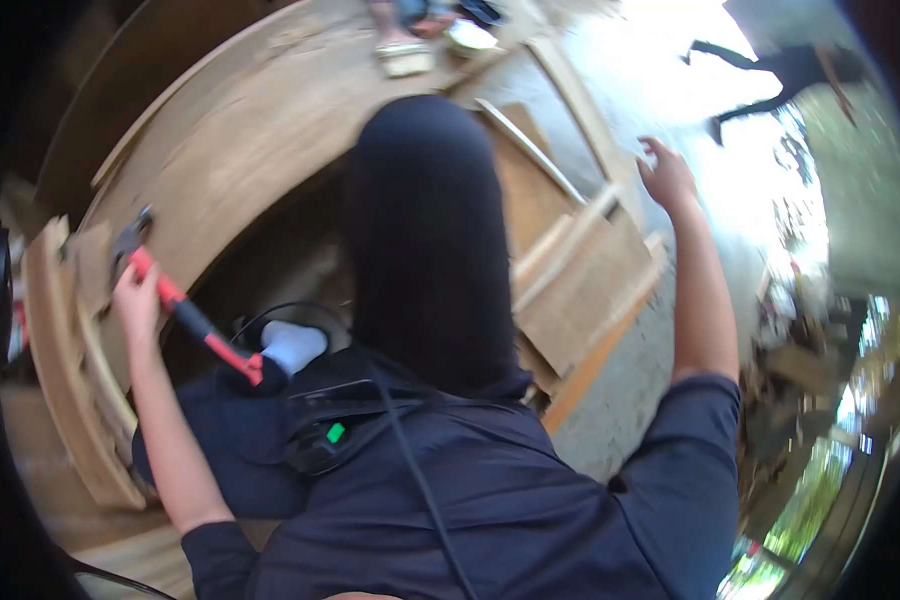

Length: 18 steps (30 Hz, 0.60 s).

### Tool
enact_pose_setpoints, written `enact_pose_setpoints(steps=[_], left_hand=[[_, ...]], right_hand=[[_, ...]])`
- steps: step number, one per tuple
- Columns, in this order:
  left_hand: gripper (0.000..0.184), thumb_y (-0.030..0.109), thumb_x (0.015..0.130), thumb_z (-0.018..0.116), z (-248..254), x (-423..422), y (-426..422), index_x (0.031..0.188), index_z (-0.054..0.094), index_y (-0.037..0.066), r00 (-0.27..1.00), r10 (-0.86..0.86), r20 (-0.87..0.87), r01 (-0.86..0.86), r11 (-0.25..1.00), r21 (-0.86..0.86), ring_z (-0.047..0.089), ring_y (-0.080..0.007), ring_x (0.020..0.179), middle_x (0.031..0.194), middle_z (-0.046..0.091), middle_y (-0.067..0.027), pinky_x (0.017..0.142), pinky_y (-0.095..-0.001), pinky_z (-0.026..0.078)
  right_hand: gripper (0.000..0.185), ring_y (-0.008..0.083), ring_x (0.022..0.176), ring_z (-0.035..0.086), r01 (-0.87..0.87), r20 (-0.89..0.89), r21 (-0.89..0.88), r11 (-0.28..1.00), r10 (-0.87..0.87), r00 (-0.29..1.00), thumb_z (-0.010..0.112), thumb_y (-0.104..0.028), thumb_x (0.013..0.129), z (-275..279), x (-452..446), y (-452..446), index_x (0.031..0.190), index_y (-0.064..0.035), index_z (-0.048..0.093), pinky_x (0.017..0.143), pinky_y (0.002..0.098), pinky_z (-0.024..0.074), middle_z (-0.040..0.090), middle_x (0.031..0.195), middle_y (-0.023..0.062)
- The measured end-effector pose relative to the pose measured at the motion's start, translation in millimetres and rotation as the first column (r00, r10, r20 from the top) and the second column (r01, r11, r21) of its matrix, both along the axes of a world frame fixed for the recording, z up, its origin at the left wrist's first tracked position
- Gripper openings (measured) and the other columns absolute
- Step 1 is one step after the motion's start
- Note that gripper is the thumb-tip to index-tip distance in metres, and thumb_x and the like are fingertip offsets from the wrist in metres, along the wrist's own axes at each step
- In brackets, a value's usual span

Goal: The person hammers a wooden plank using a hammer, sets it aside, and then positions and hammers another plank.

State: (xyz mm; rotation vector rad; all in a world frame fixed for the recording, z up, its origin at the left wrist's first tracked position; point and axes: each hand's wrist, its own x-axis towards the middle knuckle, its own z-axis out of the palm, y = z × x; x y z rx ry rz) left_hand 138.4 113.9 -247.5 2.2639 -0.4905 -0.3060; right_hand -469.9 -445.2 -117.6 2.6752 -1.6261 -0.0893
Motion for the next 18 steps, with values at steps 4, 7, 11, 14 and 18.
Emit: enact_pose_setpoints(steps=[4, 7, 11, 14, 18], left_hand=[[0.013, 0.012, 0.091, 0.071, 18, -25, -15, 0.094, 0.070, 0.000, 0.996, 0.075, -0.038, -0.080, 0.985, -0.151, 0.059, -0.0097, 0.065, 0.074, 0.066, -0.0020, 0.060, -0.0303, 0.048], [0.020, 0.018, 0.084, 0.074, 22, -30, -13, 0.092, 0.070, 0.000, 0.991, 0.136, 0.022, -0.134, 0.989, -0.054, 0.066, -0.0241, 0.065, 0.071, 0.068, -0.0138, 0.064, -0.0387, 0.051], [0.028, 0.023, 0.084, 0.076, 37, -38, -14, 0.098, 0.074, 0.000, 0.973, 0.154, 0.174, -0.180, 0.973, 0.142, 0.067, -0.0332, 0.088, 0.086, 0.069, -0.0166, 0.081, -0.0437, 0.054], [0.032, 0.021, 0.087, 0.077, 36, -31, -3, 0.111, 0.075, 0.000, 0.945, 0.121, 0.303, -0.147, 0.987, 0.064, 0.071, -0.0253, 0.072, 0.094, 0.071, -0.0157, 0.073, -0.0352, 0.057], [0.031, 0.020, 0.092, 0.072, 105, -21, 20, 0.119, 0.073, 0.005, 0.806, 0.148, 0.573, -0.264, 0.956, 0.124, 0.071, -0.0254, 0.087, 0.108, 0.070, -0.0147, 0.082, -0.0375, 0.055]], right_hand=[[0.035, 0.0260, 0.083, 0.072, -0.322, 0.205, 0.029, 0.946, 0.310, 0.928, 0.065, -0.021, 0.095, -7, 111, 49, 0.130, -0.0178, 0.067, 0.079, 0.0387, 0.0573, 0.074, 0.113, 0.0098], [0.029, 0.0210, 0.074, 0.073, -0.457, 0.283, -0.103, 0.884, 0.466, 0.838, 0.065, -0.014, 0.096, 16, 189, 84, 0.124, -0.0137, 0.070, 0.073, 0.0357, 0.0571, 0.076, 0.103, 0.0098], [0.018, 0.0157, 0.077, 0.073, -0.597, 0.435, -0.223, 0.771, 0.627, 0.646, 0.066, -0.013, 0.099, 50, 287, 124, 0.114, -0.0106, 0.075, 0.067, 0.0305, 0.0561, 0.077, 0.099, 0.0100], [0.021, 0.0179, 0.088, 0.073, -0.742, 0.479, -0.184, 0.645, 0.718, 0.506, 0.069, -0.011, 0.096, 70, 353, 173, 0.116, -0.0134, 0.074, 0.075, 0.0335, 0.0578, 0.077, 0.106, 0.0068], [0.019, 0.0255, 0.092, 0.073, -0.976, 0.239, -0.108, 0.190, 0.958, 0.160, 0.066, -0.017, 0.092, 51, 427, 237, 0.108, -0.0144, 0.073, 0.077, 0.0371, 0.0592, 0.075, 0.102, 0.0038]])
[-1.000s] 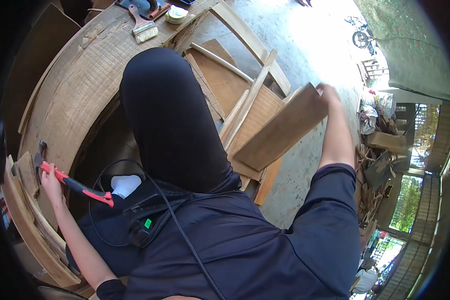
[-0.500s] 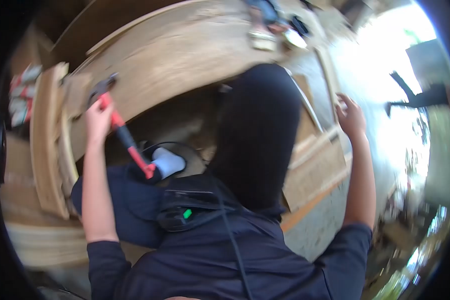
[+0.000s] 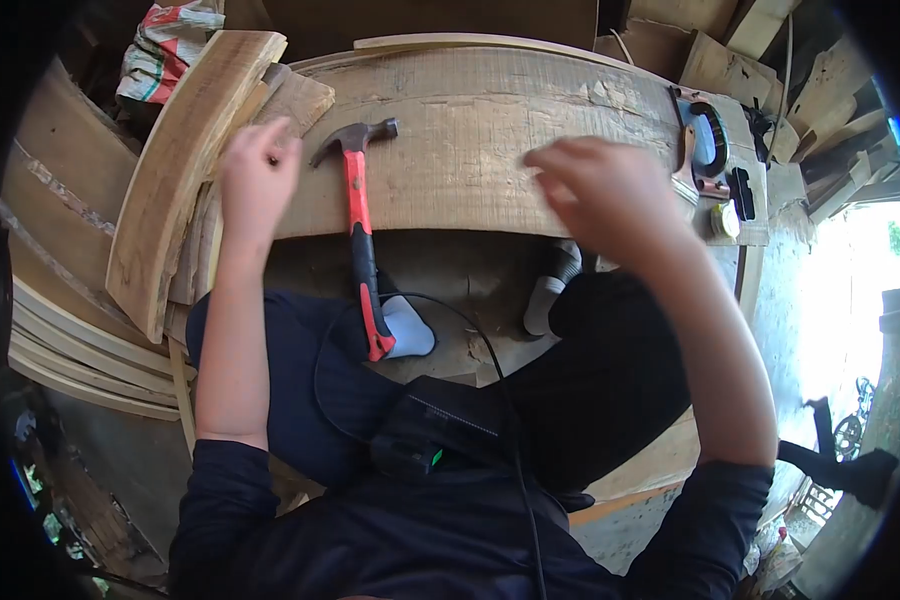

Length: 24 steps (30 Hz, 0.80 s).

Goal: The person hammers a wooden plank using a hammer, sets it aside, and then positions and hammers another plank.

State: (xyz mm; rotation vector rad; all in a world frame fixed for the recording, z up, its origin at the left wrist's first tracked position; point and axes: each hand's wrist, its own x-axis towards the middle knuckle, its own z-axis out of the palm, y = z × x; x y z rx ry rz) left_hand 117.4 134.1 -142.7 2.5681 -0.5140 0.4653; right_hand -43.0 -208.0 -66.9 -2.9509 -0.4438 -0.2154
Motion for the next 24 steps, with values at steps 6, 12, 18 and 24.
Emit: enact_pose_setpoints(steps=[6, 12, 18, 24], left_hand=[[0.046, 0.033, 0.092, 0.070, 45, 39, 110, 0.134, 0.066, 0.014, 0.880, 0.449, 0.154, -0.472, 0.864, 0.178, 0.057, -0.0346, 0.128, 0.136, 0.062, -0.0144, 0.111, -0.0510, 0.042], [0.089, 0.044, 0.083, 0.077, 24, 40, 104, 0.160, 0.035, 0.026, 0.804, 0.564, -0.190, -0.382, 0.734, 0.562, 0.032, -0.0368, 0.151, 0.166, 0.031, -0.0138, 0.118, -0.0754, 0.015], [0.090, 0.019, 0.080, 0.078, 18, 66, 115, 0.159, 0.038, 0.029, 0.805, 0.543, -0.237, -0.363, 0.768, 0.527, 0.040, -0.0336, 0.148, 0.163, 0.036, -0.0181, 0.120, -0.0577, 0.029], [0.081, -0.005, 0.082, 0.064, 21, 63, 105, 0.156, 0.043, 0.021, 0.842, 0.521, -0.142, -0.373, 0.752, 0.543, 0.052, -0.0366, 0.136, 0.155, 0.044, -0.0232, 0.112, -0.0451, 0.045]], right_hand=[[0.071, 0.0175, 0.072, 0.067, -0.409, 0.252, 0.111, 0.906, 0.373, 0.893, 0.064, -0.021, 0.091, 14, 40, 97, 0.158, -0.0211, 0.041, 0.057, 0.0309, 0.0553, 0.067, 0.095, 0.0020], [0.039, 0.0225, 0.071, 0.070, -0.465, 0.463, 0.424, 0.777, 0.255, 0.849, 0.079, -0.019, 0.080, 53, 14, 118, 0.110, 0.0013, 0.066, 0.062, 0.0333, 0.0541, 0.075, 0.099, 0.0133], [0.026, 0.0132, 0.064, 0.054, 0.019, 0.339, 0.637, 0.771, -0.301, 0.891, 0.084, -0.014, 0.053, 88, -2, 167, 0.075, -0.0194, 0.073, 0.052, 0.0239, 0.0401, 0.061, 0.082, -0.0044], [0.048, 0.0181, 0.067, 0.065, -0.629, 0.501, 0.221, 0.745, 0.467, 0.729, 0.062, -0.018, 0.087, 12, 64, 133, 0.135, -0.0178, 0.056, 0.055, 0.0293, 0.0525, 0.068, 0.101, 0.0054]])
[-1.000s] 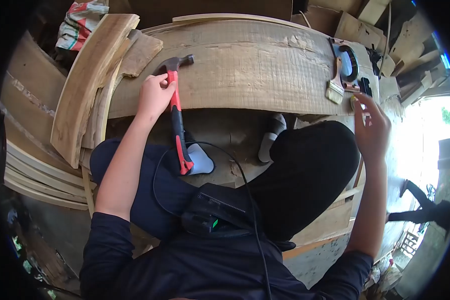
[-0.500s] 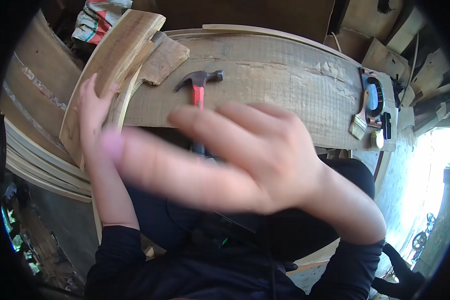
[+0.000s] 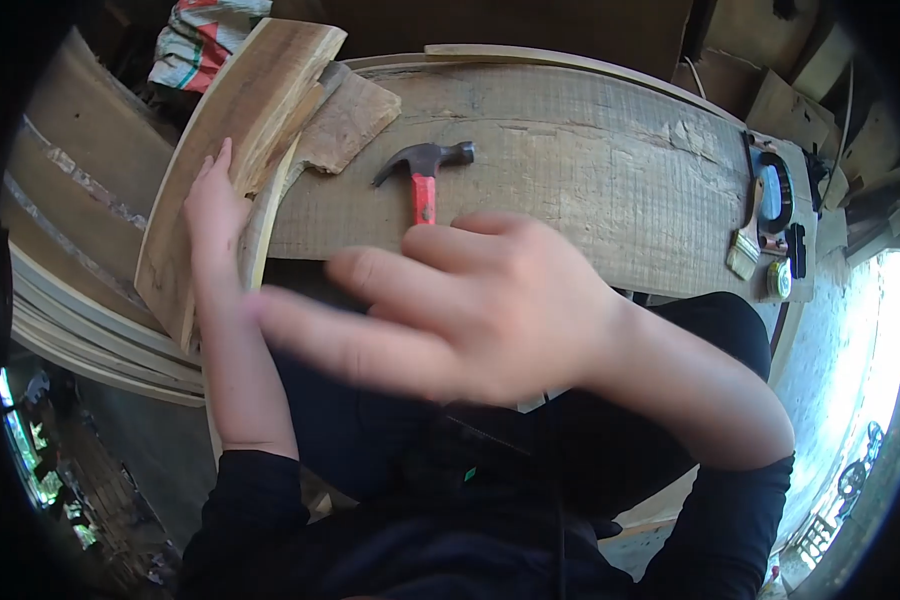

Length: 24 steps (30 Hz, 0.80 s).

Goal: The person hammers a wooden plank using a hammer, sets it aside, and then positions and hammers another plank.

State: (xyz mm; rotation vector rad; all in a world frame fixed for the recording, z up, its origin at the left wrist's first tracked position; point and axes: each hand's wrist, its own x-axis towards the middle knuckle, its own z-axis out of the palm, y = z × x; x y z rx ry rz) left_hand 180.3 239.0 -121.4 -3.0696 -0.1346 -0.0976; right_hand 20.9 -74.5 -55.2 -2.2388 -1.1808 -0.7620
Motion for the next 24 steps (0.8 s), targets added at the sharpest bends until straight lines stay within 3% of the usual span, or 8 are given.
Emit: enact_pose_setpoints(steps=[2, 5, 8, 12, 15, 18, 20, 24], left_hand=[[0.079, -0.006, 0.082, 0.064, -3, 1, 3, 0.155, 0.044, 0.018, 1.000, -0.015, 0.026, 0.014, 1.000, 0.022, 0.054, -0.0371, 0.134, 0.153, 0.047, -0.0237, 0.110, -0.0425, 0.047], [0.073, -0.004, 0.084, 0.062, -1, 0, 1, 0.153, 0.046, 0.013, 0.999, -0.032, 0.042, 0.032, 0.999, 0.000, 0.057, -0.0392, 0.131, 0.151, 0.049, -0.0250, 0.110, -0.0439, 0.048], [0.070, -0.003, 0.086, 0.060, -12, 3, 6, 0.153, 0.045, 0.012, 0.997, -0.039, 0.065, 0.038, 0.999, 0.027, 0.056, -0.0418, 0.130, 0.152, 0.048, -0.0256, 0.109, -0.0446, 0.048], [0.059, 0.002, 0.097, 0.049, -24, -4, 6, 0.154, 0.044, 0.012, 0.989, -0.046, 0.137, 0.043, 0.999, 0.024, 0.054, -0.0459, 0.131, 0.153, 0.045, -0.0268, 0.109, -0.0466, 0.048], [0.054, 0.007, 0.100, 0.045, -23, -20, -5, 0.154, 0.044, 0.012, 0.991, -0.050, 0.125, 0.044, 0.998, 0.053, 0.054, -0.0459, 0.132, 0.153, 0.046, -0.0270, 0.107, -0.0474, 0.050], [0.053, 0.009, 0.100, 0.047, -20, -34, -26, 0.153, 0.045, 0.012, 0.996, -0.052, 0.076, 0.045, 0.995, 0.090, 0.054, -0.0458, 0.132, 0.152, 0.048, -0.0261, 0.104, -0.0483, 0.052], [0.054, 0.008, 0.099, 0.050, -18, -42, -37, 0.153, 0.046, 0.012, 0.994, -0.077, 0.081, 0.070, 0.994, 0.080, 0.054, -0.0462, 0.132, 0.151, 0.049, -0.0253, 0.101, -0.0489, 0.054], [0.055, 0.008, 0.098, 0.052, -16, -50, -47, 0.152, 0.047, 0.011, 0.990, -0.127, 0.068, 0.124, 0.992, 0.035, 0.054, -0.0476, 0.132, 0.151, 0.050, -0.0243, 0.104, -0.0501, 0.052]], right_hand=[[0.065, 0.0185, 0.070, 0.069, -0.068, -0.181, -0.256, 0.964, 0.021, 0.983, 0.056, -0.022, 0.091, -22, 6, 3, 0.155, -0.0234, 0.043, 0.057, 0.0311, 0.0574, 0.066, 0.113, 0.0053], [0.066, 0.0241, 0.096, 0.070, -0.120, -0.402, -0.436, 0.892, -0.074, 0.913, 0.060, -0.021, 0.092, -45, 9, 9, 0.155, -0.0209, 0.041, 0.074, 0.0373, 0.0614, 0.057, 0.134, 0.0096], [0.063, 0.0259, 0.106, 0.066, -0.124, -0.429, -0.600, 0.790, -0.187, 0.884, 0.062, -0.028, 0.094, -77, 6, 14, 0.153, -0.0197, 0.044, 0.079, 0.0395, 0.0609, 0.054, 0.138, 0.0103], [0.059, 0.0258, 0.112, 0.062, -0.165, -0.500, -0.622, 0.766, -0.225, 0.836, 0.065, -0.036, 0.095, -110, 4, 13, 0.149, -0.0194, 0.048, 0.085, 0.0408, 0.0591, 0.050, 0.146, 0.0088], [0.043, 0.0284, 0.117, 0.059, -0.110, -0.445, -0.544, 0.832, -0.175, 0.878, 0.061, -0.044, 0.098, -117, 7, 16, 0.130, -0.0151, 0.062, 0.083, 0.0429, 0.0572, 0.054, 0.134, 0.0085], [0.030, 0.0282, 0.115, 0.059, -0.075, -0.477, -0.622, 0.779, -0.301, 0.826, 0.062, -0.039, 0.097, -119, 11, 22, 0.111, -0.0127, 0.066, 0.082, 0.0421, 0.0558, 0.055, 0.125, 0.0082], [0.022, 0.0271, 0.109, 0.060, 0.057, -0.357, -0.664, 0.745, -0.384, 0.851, 0.062, -0.032, 0.094, -130, 12, 17, 0.099, -0.0107, 0.066, 0.080, 0.0415, 0.0552, 0.054, 0.117, 0.0085], [0.025, 0.0312, 0.109, 0.061, 0.141, -0.380, -0.566, 0.813, -0.408, 0.830, 0.064, -0.020, 0.088, -127, 18, 9, 0.108, -0.0062, 0.059, 0.083, 0.0421, 0.0556, 0.053, 0.126, 0.0127]])
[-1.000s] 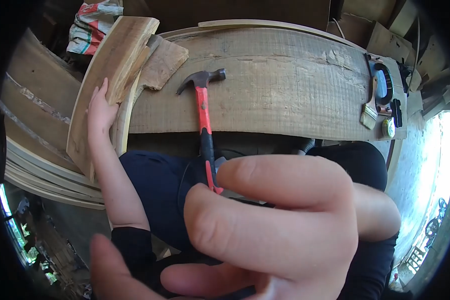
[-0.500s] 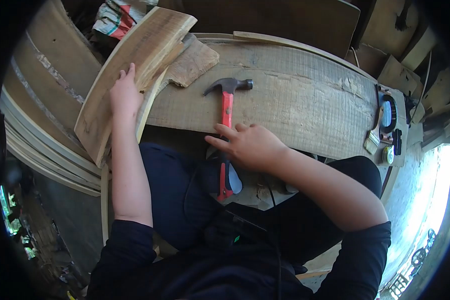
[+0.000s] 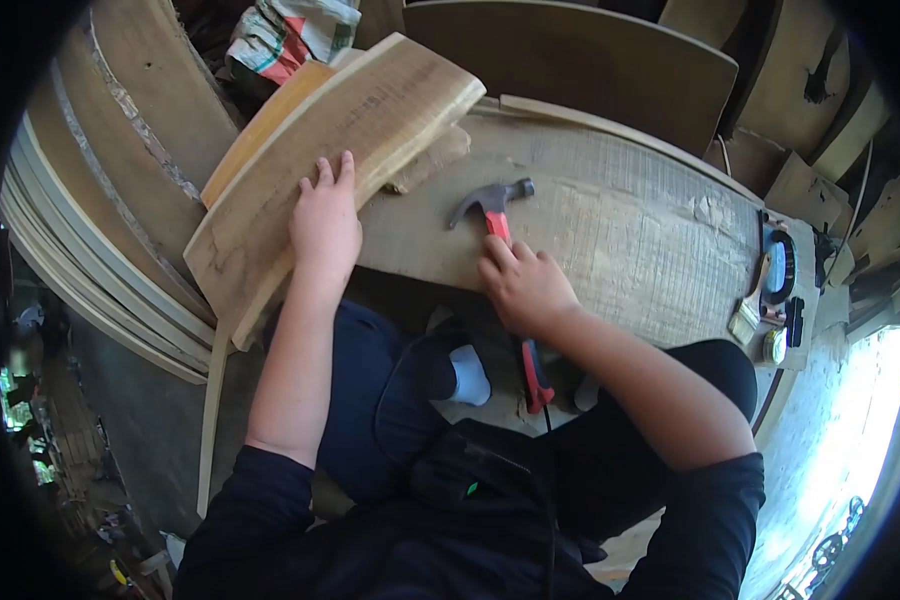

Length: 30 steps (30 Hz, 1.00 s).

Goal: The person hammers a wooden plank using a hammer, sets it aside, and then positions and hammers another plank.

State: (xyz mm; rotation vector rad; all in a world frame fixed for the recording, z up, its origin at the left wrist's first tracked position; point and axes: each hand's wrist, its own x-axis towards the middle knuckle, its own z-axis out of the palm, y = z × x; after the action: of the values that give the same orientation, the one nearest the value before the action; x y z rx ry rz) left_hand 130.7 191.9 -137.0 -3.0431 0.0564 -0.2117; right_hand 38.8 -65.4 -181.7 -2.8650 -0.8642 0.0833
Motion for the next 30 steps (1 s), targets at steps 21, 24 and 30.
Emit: enact_pose_setpoints(steps=[21, 24, 30], left_hand=[[0.080, -0.008, 0.087, 0.054, -14, -11, -40, 0.160, 0.036, 0.021, 0.940, -0.321, 0.114, 0.330, 0.942, -0.066, 0.029, -0.0395, 0.152, 0.166, 0.031, -0.0091, 0.112, -0.0814, 0.018], [0.075, -0.004, 0.089, 0.052, -3, -26, -62, 0.158, 0.041, 0.025, 0.891, -0.437, 0.126, 0.444, 0.895, -0.039, 0.032, -0.0410, 0.150, 0.164, 0.034, -0.0089, 0.111, -0.0819, 0.018], [0.060, 0.017, 0.095, 0.056, -2, -75, -116, 0.153, 0.049, 0.031, 0.774, -0.618, 0.134, 0.629, 0.776, -0.053, 0.044, -0.0419, 0.143, 0.159, 0.045, -0.0070, 0.104, -0.0879, 0.018]], right_hand=[[0.039, 0.0401, 0.094, 0.071, 0.820, -0.433, 0.203, 0.535, -0.703, 0.565, 0.069, -0.021, 0.085, 55, 24, -158, 0.121, -0.0089, 0.061, 0.085, 0.0481, 0.0547, 0.072, 0.098, 0.0233], [0.033, 0.0211, 0.072, 0.065, 0.847, -0.429, 0.433, 0.309, -0.755, 0.495, 0.065, -0.013, 0.091, 82, 16, -200, 0.123, -0.0068, 0.057, 0.066, 0.0367, 0.0507, 0.071, 0.086, 0.0155], [0.043, 0.0060, 0.052, 0.046, 0.779, -0.387, 0.617, 0.111, -0.819, 0.423, 0.055, -0.010, 0.095, 140, 0, -245, 0.137, -0.0086, 0.053, 0.045, 0.0238, 0.0372, 0.055, 0.075, 0.0005]])
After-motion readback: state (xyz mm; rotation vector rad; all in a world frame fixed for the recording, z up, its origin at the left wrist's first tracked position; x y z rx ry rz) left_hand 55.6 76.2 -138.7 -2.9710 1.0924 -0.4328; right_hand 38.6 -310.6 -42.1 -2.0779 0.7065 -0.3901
